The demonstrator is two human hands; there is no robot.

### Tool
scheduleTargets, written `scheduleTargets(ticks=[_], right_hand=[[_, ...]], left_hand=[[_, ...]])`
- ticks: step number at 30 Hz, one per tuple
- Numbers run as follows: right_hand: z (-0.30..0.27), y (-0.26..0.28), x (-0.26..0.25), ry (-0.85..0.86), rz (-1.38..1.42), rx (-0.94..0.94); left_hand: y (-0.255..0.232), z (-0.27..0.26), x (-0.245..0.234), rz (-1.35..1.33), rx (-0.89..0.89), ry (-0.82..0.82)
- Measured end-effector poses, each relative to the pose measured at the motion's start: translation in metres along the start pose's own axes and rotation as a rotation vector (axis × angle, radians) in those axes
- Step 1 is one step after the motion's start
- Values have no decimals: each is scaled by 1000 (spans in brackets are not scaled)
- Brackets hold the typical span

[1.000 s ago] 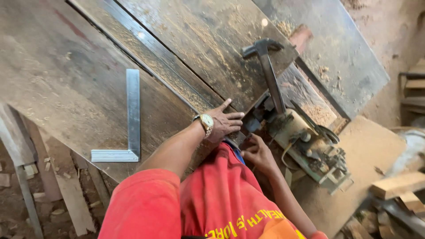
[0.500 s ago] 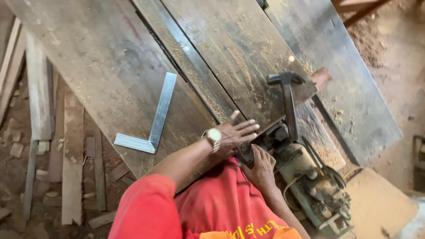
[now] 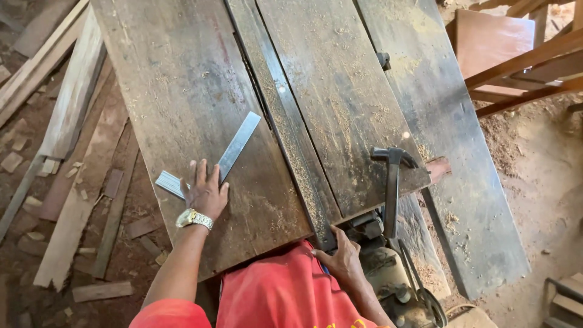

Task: Cutting a wood plank using a table saw after measuring it with a square ruler.

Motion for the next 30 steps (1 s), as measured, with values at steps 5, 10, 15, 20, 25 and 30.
scheduleTargets(ticks=[5, 10, 15, 20, 25, 30], right_hand=[[11, -21, 8, -28, 1, -153], [12, -29, 13, -52, 59, -194], [8, -24, 12, -50, 98, -153], [8, -20, 9, -52, 146, -145], [10, -21, 6, -28, 103, -143], [14, -23, 8, -56, 110, -156]], left_hand=[[1, -4, 15, -50, -116, 75], [0, -6, 12, -81, -136, 71], [-3, -5, 5, -62, -136, 105], [-2, -3, 6, -59, -135, 132], [-3, -3, 4, -62, -157, 150], [-3, -1, 6, -77, -148, 138]])
Point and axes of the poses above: each hand's wrist, its own z-axis towards the middle knuckle, its own x-axis out of the palm, y = z × x, the point moved 1 cm from there along z, towards the middle knuckle, and after that the axes turned 3 degrees about -y, right-handed, at the moved point
